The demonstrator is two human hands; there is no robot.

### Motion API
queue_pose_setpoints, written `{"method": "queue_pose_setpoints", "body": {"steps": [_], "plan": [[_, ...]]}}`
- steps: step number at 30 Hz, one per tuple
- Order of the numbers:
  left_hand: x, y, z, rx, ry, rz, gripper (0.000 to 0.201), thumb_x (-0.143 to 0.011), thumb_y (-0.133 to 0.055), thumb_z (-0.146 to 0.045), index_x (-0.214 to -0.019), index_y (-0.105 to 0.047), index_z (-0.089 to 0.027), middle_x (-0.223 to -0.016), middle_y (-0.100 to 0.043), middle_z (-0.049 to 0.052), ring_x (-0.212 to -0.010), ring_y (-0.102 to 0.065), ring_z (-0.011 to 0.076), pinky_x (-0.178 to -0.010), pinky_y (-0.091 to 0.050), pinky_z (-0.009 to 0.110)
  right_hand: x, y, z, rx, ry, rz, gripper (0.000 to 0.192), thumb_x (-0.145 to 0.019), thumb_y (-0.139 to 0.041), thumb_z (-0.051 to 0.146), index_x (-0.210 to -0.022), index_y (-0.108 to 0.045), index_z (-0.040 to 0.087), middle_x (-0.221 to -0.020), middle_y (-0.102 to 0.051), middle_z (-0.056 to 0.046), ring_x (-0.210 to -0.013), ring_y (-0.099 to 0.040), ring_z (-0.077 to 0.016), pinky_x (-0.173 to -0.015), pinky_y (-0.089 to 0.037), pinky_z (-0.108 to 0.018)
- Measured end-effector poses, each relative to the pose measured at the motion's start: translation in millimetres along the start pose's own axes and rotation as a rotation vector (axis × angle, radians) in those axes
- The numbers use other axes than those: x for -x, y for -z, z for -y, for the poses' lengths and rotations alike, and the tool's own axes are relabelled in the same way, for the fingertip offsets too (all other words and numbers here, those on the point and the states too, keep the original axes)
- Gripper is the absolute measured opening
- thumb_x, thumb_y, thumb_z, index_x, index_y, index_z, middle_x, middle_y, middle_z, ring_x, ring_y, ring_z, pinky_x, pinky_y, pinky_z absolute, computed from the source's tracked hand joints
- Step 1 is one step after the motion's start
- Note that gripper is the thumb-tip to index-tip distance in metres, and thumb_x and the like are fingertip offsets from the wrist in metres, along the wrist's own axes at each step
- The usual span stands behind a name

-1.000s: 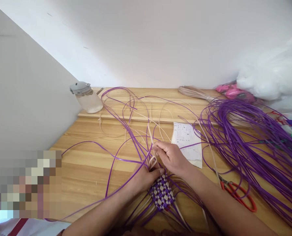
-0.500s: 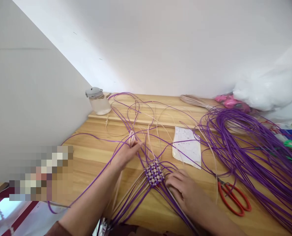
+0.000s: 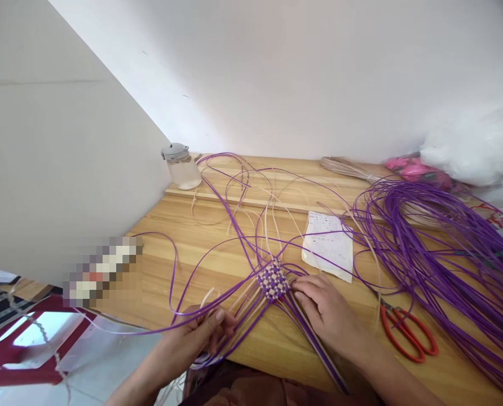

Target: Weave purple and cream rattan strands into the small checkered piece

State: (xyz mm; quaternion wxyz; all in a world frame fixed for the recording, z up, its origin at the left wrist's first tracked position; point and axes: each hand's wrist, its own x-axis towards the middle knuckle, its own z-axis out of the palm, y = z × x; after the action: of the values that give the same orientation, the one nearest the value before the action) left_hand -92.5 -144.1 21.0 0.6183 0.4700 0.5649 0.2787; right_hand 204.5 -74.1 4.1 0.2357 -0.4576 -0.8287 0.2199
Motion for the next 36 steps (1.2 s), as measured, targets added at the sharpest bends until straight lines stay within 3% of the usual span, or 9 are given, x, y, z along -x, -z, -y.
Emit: {"method": "queue_pose_setpoints", "body": {"steps": [3, 8, 10, 14, 19, 24, 30, 33, 36], "plan": [[-10.3, 14.2, -21.8, 0.331, 0.065, 0.126, 0.049, -0.092, -0.047, -0.057, -0.108, -0.066, -0.014, -0.073, -0.064, 0.006, -0.044, -0.047, 0.0074, -0.039, -0.024, 0.017, 1.4, 4.2, 2.5, 0.035, -0.020, 0.035, 0.035, -0.097, -0.048, 0.036, -0.123, -0.060, 0.016, -0.127, -0.059, -0.012, -0.121, -0.048, -0.0254, -0.105, -0.039, -0.047], [-35.8, 86.0, -53.5, 0.726, -0.235, -0.397, 0.023, -0.097, -0.046, -0.024, -0.112, -0.062, -0.017, -0.077, -0.061, 0.000, -0.039, -0.029, 0.0004, -0.033, -0.015, 0.012, 8.0, 6.1, 4.6, 0.090, -0.051, 0.123, 0.061, -0.083, -0.065, 0.053, -0.130, -0.058, 0.015, -0.137, -0.052, -0.014, -0.129, -0.041, -0.0305, -0.109, -0.035, -0.050], [-36.4, 94.4, -49.0, 0.630, -0.155, -0.390, 0.024, -0.094, -0.052, -0.023, -0.116, -0.061, -0.018, -0.081, -0.062, 0.001, -0.039, -0.026, 0.0003, -0.033, -0.015, 0.012, 9.4, 5.2, 4.9, 0.098, -0.065, 0.128, 0.059, -0.082, -0.066, 0.051, -0.129, -0.059, 0.016, -0.137, -0.052, -0.013, -0.129, -0.041, -0.0307, -0.109, -0.034, -0.050], [-23.1, 60.6, -22.9, 0.131, -0.020, -0.143, 0.035, -0.089, -0.060, -0.045, -0.104, -0.068, -0.015, -0.080, -0.066, 0.005, -0.045, -0.034, 0.0035, -0.040, -0.024, 0.015, 8.2, 3.2, 7.9, 0.086, -0.073, 0.118, 0.055, -0.082, -0.066, 0.047, -0.128, -0.061, 0.018, -0.138, -0.052, -0.013, -0.129, -0.042, -0.0296, -0.109, -0.035, -0.049], [-19.5, -1.8, -5.9, -0.486, -0.224, -0.285, 0.037, -0.078, -0.069, -0.045, -0.108, -0.070, -0.024, -0.104, -0.069, 0.007, -0.091, -0.061, 0.0231, -0.081, -0.049, 0.031, 6.3, -1.4, 8.6, 0.056, -0.060, 0.086, 0.046, -0.086, -0.062, 0.040, -0.126, -0.062, 0.017, -0.137, -0.052, -0.013, -0.128, -0.042, -0.0300, -0.109, -0.035, -0.051], [-30.1, -30.3, -7.0, -0.578, -0.291, -0.226, 0.061, -0.069, -0.077, -0.035, -0.127, -0.059, -0.030, -0.126, -0.062, 0.005, -0.113, -0.058, 0.0259, -0.097, -0.044, 0.033, 8.0, -0.2, 9.8, 0.017, -0.038, 0.039, 0.041, -0.094, -0.051, 0.037, -0.129, -0.059, 0.019, -0.136, -0.053, -0.014, -0.129, -0.044, -0.0301, -0.108, -0.035, -0.053], [-39.1, -16.0, -30.9, -0.503, -0.215, -0.132, 0.030, -0.087, -0.058, -0.043, -0.108, -0.069, -0.024, -0.098, -0.072, 0.006, -0.091, -0.065, 0.0238, -0.079, -0.046, 0.029, 5.3, -2.7, 16.2, -0.052, -0.122, 0.073, 0.055, -0.082, -0.063, 0.032, -0.135, -0.053, 0.017, -0.132, -0.057, -0.014, -0.123, -0.051, -0.0293, -0.106, -0.040, -0.049], [-34.3, 14.3, -45.1, -0.402, -0.107, -0.079, 0.056, -0.091, -0.043, -0.060, -0.066, -0.069, -0.017, -0.062, -0.064, 0.007, -0.058, -0.057, 0.0166, -0.056, -0.040, 0.025, -2.1, -2.6, 10.2, -0.034, -0.193, 0.048, 0.051, -0.084, -0.053, 0.023, -0.134, -0.054, 0.012, -0.131, -0.059, -0.015, -0.122, -0.054, -0.0276, -0.106, -0.041, -0.048], [-17.8, 50.4, -55.6, 0.097, -0.004, 0.121, 0.077, -0.085, -0.029, -0.078, -0.059, -0.065, -0.015, -0.045, -0.052, 0.005, -0.035, -0.036, 0.0085, -0.037, -0.023, 0.021, -11.6, 4.9, 0.9, -0.063, -0.254, 0.009, 0.051, -0.086, -0.050, 0.023, -0.136, -0.052, 0.011, -0.128, -0.060, -0.016, -0.114, -0.060, -0.0263, -0.102, -0.044, -0.045]]}}
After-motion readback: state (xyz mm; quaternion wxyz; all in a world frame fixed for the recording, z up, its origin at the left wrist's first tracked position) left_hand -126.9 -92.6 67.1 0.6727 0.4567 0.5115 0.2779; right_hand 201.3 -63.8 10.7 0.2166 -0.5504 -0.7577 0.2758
